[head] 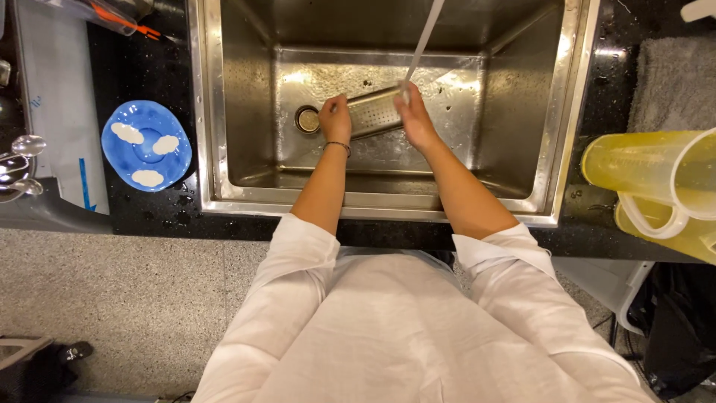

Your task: Cleaning a metal container, sink, and various kitchen pitchers/tools.

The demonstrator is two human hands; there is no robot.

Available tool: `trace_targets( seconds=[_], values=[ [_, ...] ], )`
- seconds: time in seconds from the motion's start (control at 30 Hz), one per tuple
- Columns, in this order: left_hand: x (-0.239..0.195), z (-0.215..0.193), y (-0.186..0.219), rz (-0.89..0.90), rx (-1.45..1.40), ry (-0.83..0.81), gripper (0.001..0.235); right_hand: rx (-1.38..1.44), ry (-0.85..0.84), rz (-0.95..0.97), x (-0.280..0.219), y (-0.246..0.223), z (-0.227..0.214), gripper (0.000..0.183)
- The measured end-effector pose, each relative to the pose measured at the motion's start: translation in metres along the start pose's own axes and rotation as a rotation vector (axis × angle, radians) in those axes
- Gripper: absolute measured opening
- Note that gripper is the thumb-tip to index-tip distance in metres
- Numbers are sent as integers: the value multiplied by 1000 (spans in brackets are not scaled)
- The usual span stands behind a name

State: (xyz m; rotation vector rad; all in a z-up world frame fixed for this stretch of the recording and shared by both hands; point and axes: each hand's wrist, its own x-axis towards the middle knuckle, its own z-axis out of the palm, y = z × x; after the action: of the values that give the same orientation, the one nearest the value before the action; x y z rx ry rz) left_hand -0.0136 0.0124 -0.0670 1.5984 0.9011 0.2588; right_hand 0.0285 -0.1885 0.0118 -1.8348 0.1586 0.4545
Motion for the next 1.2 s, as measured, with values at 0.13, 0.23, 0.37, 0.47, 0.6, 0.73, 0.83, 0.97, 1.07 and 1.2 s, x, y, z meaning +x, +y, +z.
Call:
trace_targets(
  seconds=[0.13, 0.23, 0.37, 0.47, 0.6, 0.73, 0.83, 0.97, 1.07, 1.2],
  values=[
    [-2, 1, 6, -41, -35, 27, 33, -22, -197, -175, 2, -6, -2, 52],
    [-8, -3, 15, 45, 15, 23, 32, -4, -78, -90, 5, 7, 4, 48],
    [5, -3, 1, 49, 37, 50, 35, -110, -204, -316, -15, -32, -3, 51],
    [-4, 4, 0, -40, 25, 24, 35, -115, 2, -94, 12, 18, 10, 43],
    [3, 0, 6, 44, 31, 36, 33, 6, 67, -106, 4, -5, 5, 49],
    [2, 0, -8, -16, -4, 78, 31, -3, -138, -236, 5, 2, 6, 39],
    [-6, -3, 19, -26, 6, 53, 32, 154, -102, -76, 1, -8, 0, 37],
    [4, -9, 14, -73, -38, 33, 34, -17, -345, -467, -11, -27, -10, 40],
    [-7, -2, 11, -64, 115, 66, 33, 211, -139, -198, 11, 15, 10, 30],
    [9, 1, -1, -54, 37, 71, 36, 38, 61, -119, -5, -21, 3, 34]
  ],
)
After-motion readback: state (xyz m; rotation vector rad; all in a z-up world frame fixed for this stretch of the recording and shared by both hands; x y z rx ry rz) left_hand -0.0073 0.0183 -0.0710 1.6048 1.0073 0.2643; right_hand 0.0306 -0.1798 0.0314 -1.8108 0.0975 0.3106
